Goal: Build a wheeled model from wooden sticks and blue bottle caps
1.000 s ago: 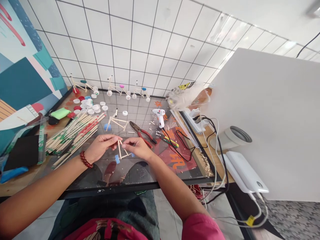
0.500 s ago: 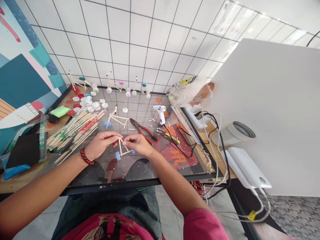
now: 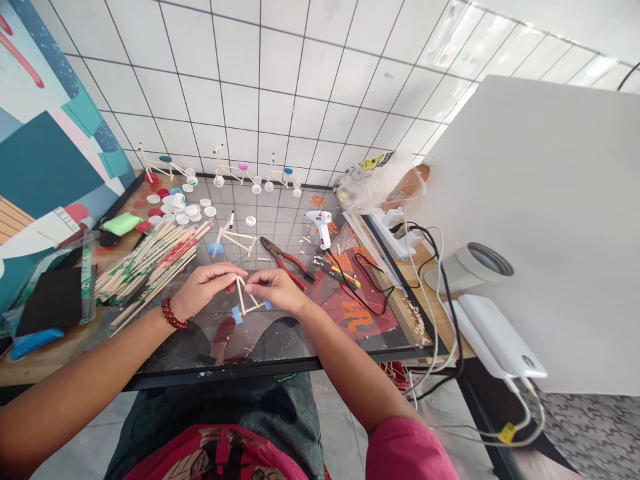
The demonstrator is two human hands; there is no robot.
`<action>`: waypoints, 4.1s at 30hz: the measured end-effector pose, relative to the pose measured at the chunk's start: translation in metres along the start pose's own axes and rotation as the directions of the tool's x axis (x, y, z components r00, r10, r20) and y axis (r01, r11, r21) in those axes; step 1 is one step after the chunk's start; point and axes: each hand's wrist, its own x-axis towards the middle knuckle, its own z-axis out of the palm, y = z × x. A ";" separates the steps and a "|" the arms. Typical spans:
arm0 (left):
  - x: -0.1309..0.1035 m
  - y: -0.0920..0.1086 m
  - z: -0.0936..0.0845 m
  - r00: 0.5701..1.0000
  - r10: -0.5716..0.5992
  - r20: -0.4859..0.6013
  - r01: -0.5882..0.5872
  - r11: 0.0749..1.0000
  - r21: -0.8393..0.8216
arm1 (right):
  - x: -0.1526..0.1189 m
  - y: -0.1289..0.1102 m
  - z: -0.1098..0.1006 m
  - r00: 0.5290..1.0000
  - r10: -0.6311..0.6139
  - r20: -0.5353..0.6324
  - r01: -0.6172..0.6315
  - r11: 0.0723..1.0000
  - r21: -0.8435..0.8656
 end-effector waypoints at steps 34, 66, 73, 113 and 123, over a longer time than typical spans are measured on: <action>0.001 -0.007 0.001 0.995 0.100 0.004 -0.099 0.991 0.094 | -0.001 0.000 0.001 1.000 0.019 0.006 -0.019 1.000 0.009; 0.001 -0.008 0.006 0.998 -0.063 -0.018 0.063 0.998 0.023 | 0.000 0.001 0.002 1.000 0.018 0.002 -0.018 1.000 -0.018; 0.002 -0.009 0.005 0.997 -0.078 -0.017 0.078 0.997 0.020 | 0.000 0.000 0.002 1.000 0.025 0.002 -0.025 1.000 -0.012; 0.001 -0.010 0.004 1.000 0.010 -0.002 -0.010 0.998 0.065 | 0.000 -0.003 0.002 0.999 0.045 -0.006 -0.045 0.999 -0.026; 0.005 -0.008 -0.013 0.790 0.444 -0.422 -0.293 0.879 0.376 | -0.002 -0.004 0.002 0.999 0.027 -0.037 -0.026 1.000 0.014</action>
